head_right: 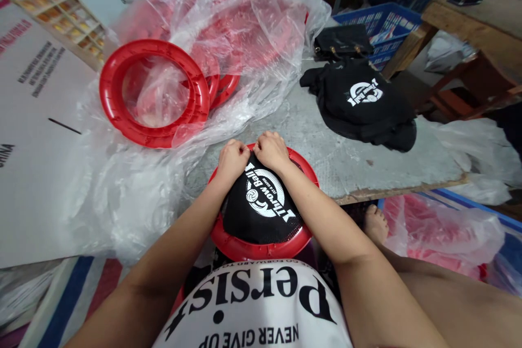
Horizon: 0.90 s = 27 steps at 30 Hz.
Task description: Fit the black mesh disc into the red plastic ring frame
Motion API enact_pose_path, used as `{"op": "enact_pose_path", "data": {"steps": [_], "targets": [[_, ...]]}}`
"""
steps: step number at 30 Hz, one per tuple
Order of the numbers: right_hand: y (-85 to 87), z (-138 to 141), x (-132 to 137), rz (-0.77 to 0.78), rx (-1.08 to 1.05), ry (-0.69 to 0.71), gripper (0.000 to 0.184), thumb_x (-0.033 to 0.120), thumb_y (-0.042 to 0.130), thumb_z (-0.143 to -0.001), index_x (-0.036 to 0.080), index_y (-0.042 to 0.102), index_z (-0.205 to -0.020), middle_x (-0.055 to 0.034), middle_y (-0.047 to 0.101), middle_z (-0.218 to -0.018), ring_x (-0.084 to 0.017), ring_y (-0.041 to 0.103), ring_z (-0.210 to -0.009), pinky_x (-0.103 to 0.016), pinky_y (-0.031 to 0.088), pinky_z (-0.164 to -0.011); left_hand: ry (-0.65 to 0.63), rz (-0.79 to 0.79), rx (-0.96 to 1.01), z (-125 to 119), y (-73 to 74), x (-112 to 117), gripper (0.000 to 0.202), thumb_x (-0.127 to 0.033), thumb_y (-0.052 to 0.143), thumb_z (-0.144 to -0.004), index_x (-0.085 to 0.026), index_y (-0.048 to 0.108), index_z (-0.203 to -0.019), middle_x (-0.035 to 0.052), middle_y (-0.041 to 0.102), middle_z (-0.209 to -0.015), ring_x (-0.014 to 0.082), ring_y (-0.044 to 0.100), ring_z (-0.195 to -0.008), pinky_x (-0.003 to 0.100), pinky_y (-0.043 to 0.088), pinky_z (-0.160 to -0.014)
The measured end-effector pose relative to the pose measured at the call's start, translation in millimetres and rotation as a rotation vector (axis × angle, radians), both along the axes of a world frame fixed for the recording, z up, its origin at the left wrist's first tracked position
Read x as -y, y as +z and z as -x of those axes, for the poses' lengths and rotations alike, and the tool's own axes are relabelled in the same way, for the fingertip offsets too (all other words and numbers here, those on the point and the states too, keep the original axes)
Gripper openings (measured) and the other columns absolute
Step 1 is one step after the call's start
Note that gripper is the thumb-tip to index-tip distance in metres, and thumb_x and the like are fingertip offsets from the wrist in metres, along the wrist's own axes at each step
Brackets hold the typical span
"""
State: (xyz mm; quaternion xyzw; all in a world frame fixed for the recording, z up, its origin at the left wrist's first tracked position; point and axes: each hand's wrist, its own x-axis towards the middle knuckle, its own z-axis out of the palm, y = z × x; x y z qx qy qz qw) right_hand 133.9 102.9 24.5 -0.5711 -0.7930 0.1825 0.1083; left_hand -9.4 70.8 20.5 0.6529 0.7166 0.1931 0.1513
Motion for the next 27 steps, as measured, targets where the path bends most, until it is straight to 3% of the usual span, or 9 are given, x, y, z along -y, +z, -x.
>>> {"op": "enact_pose_path", "data": {"steps": [4,7,11,18,22,27], "targets": [[5.5,-4,-2,0.064,0.045,0.003,0.026,0.032,0.053,-0.107,0.019,0.076,-0.110,-0.0127,0.072,-0.127,-0.029,0.060,-0.119,-0.038,0.044,-0.103,-0.049,0.021,0.160,10,6.3,-2,0.021,-0.016,0.059,-0.094,-0.016,0.079,-0.100,0.0116,0.077,-0.114,0.0238,0.072,-0.107,0.036,0.054,-0.103],[9.4,-10,-5,0.103,0.091,-0.016,0.028,0.034,0.053,-0.108,0.019,0.075,-0.117,-0.0146,0.071,-0.128,-0.029,0.060,-0.121,-0.037,0.045,-0.104,-0.049,0.015,0.233,21,15.5,-4,0.031,-0.010,0.055,-0.093,-0.018,0.079,-0.110,0.0091,0.077,-0.121,0.0212,0.073,-0.108,0.034,0.055,-0.104],[12.2,-18,-5,0.150,0.147,-0.134,0.034,0.035,0.050,-0.108,0.018,0.073,-0.126,-0.0190,0.066,-0.137,-0.034,0.057,-0.130,-0.042,0.046,-0.108,-0.101,0.033,0.031,23,25.7,3,0.033,-0.010,0.053,-0.094,-0.019,0.080,-0.110,0.0113,0.076,-0.125,0.0248,0.069,-0.120,0.037,0.050,-0.113],[16.8,-35,9,0.111,0.156,-0.269,0.043,0.032,0.046,-0.107,0.013,0.066,-0.139,-0.0271,0.057,-0.143,-0.040,0.051,-0.136,-0.056,0.047,-0.110,-0.154,-0.042,-0.327,-1,30.7,32,0.021,-0.030,0.061,-0.100,-0.021,0.079,-0.100,0.0157,0.071,-0.118,0.0362,0.058,-0.125,0.050,0.045,-0.109],[22.5,-42,14,0.147,0.181,-0.224,0.045,0.029,0.039,-0.107,0.008,0.065,-0.138,-0.0312,0.058,-0.141,-0.045,0.051,-0.136,-0.060,0.049,-0.106,-0.226,0.024,-0.357,-7,26.0,39,0.017,-0.034,0.067,-0.096,-0.020,0.077,-0.094,0.0180,0.071,-0.117,0.0399,0.056,-0.126,0.053,0.043,-0.106],[25.2,-45,15,0.173,0.179,-0.193,0.046,0.031,0.037,-0.108,0.011,0.063,-0.139,-0.0293,0.058,-0.143,-0.045,0.051,-0.136,-0.061,0.049,-0.106,-0.181,0.057,-0.260,-11,26.9,34,0.015,-0.020,0.062,-0.095,-0.021,0.073,-0.105,0.0163,0.075,-0.114,0.0345,0.066,-0.116,0.045,0.048,-0.100]]}}
